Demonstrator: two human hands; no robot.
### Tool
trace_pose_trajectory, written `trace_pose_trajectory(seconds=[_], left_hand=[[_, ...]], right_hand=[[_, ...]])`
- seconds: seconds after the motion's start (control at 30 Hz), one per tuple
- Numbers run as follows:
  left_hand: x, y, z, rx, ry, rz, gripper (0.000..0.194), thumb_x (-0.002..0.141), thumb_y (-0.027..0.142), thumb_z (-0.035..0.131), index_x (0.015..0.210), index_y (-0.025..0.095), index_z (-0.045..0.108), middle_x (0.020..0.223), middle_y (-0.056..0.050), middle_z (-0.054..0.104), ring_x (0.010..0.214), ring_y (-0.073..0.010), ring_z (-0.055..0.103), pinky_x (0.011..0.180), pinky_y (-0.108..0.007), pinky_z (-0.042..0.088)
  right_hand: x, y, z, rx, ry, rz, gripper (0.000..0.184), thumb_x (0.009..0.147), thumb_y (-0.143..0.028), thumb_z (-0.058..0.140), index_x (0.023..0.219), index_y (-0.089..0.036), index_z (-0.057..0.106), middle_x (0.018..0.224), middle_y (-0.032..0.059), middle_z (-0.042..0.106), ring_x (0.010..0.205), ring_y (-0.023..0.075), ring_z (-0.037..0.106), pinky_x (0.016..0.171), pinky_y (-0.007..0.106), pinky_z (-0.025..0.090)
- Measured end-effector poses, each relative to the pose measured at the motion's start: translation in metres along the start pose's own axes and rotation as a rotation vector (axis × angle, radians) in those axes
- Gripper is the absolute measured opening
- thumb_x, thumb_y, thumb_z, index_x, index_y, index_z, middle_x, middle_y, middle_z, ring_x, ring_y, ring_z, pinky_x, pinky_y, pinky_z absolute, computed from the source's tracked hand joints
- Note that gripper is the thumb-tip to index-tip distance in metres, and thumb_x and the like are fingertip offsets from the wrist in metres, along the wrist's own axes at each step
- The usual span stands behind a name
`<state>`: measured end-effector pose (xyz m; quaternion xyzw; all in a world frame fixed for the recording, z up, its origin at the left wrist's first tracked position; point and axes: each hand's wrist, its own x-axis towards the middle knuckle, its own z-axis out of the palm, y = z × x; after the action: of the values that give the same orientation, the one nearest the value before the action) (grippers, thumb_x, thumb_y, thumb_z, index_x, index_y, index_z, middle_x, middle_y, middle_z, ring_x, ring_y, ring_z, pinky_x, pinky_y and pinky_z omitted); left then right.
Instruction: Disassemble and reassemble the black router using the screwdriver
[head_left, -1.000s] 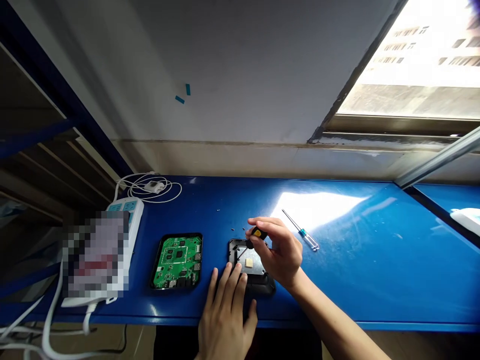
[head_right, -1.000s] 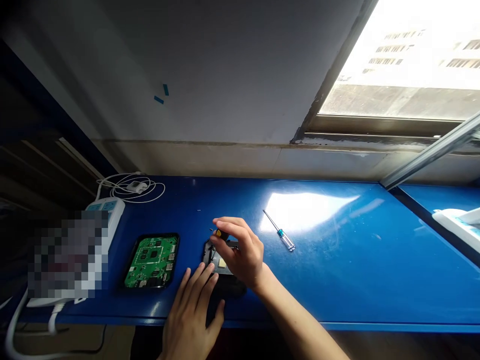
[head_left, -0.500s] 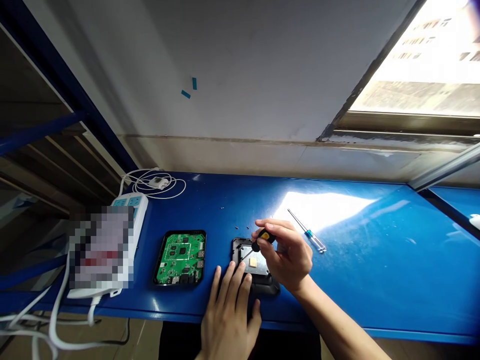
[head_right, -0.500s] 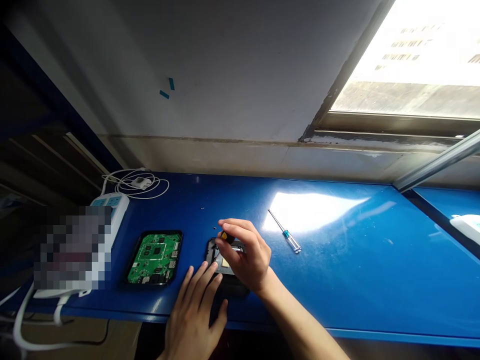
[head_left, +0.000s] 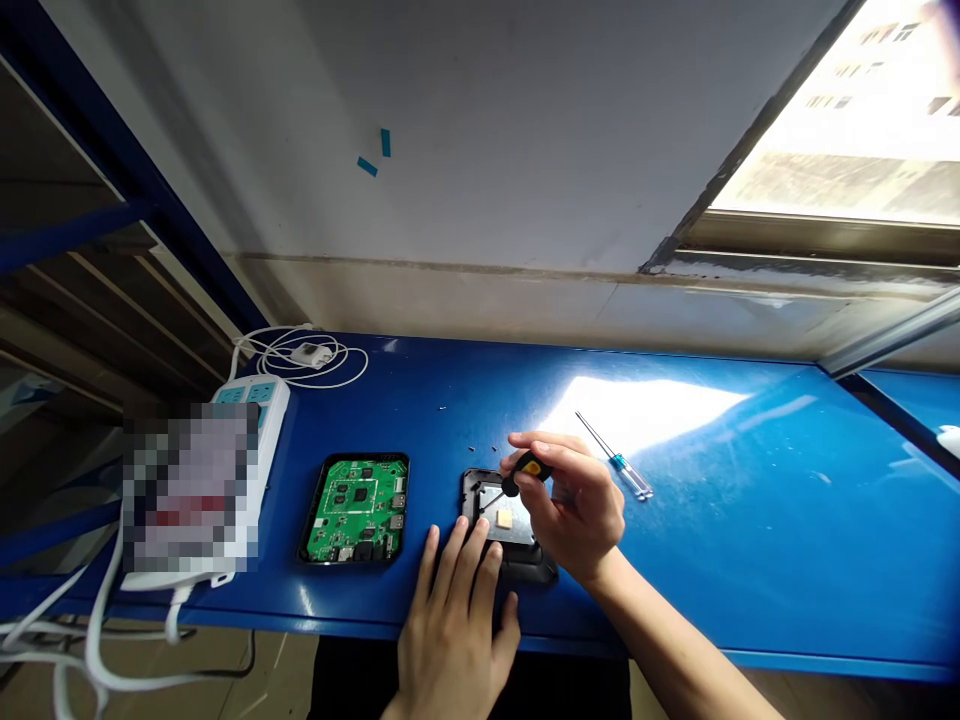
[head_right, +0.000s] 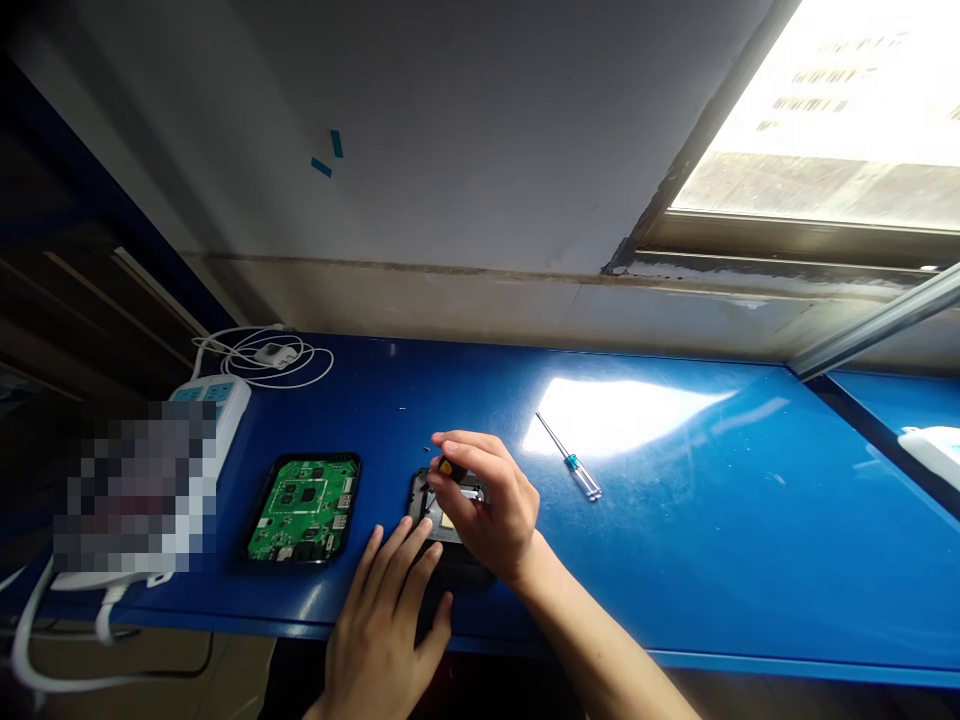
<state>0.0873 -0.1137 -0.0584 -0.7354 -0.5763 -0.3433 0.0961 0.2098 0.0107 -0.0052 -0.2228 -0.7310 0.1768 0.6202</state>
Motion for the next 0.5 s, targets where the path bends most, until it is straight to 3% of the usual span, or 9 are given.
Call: trace_pose_trajectory(seconds=[0.23,0.4,0.5], left_hand=[[0.0,0.001,0.0,0.009,0.012,-0.01,0.025,0.102,0.021,0.051,0.119,0.017,0.07,0.129,-0.008,0.078,0.127,-0.0263,0.069,0.124,-0.043,0.036],[0.0,0.001,0.0,0.019,0.002,-0.016,0.026,0.103,0.023,0.049,0.118,0.017,0.069,0.13,-0.009,0.077,0.127,-0.0264,0.069,0.122,-0.044,0.039],[-0.001,0.001,0.0,0.021,-0.008,-0.012,0.027,0.104,0.025,0.049,0.12,0.017,0.069,0.132,-0.009,0.076,0.129,-0.0275,0.068,0.121,-0.046,0.041]], right_hand=[[0.005,-0.007,0.008,0.062,-0.085,0.019,0.041,0.103,-0.009,0.051,0.138,-0.03,0.054,0.124,0.0112,0.075,0.094,0.0187,0.08,0.073,0.035,0.071],[0.013,-0.009,0.002,0.002,-0.064,-0.039,0.032,0.095,-0.029,0.075,0.126,-0.027,0.068,0.11,0.0103,0.074,0.093,0.0212,0.077,0.073,0.037,0.069],[0.019,-0.014,0.003,-0.026,-0.053,-0.034,0.032,0.091,-0.023,0.079,0.121,-0.028,0.071,0.097,0.0061,0.072,0.085,0.0185,0.076,0.066,0.032,0.068]])
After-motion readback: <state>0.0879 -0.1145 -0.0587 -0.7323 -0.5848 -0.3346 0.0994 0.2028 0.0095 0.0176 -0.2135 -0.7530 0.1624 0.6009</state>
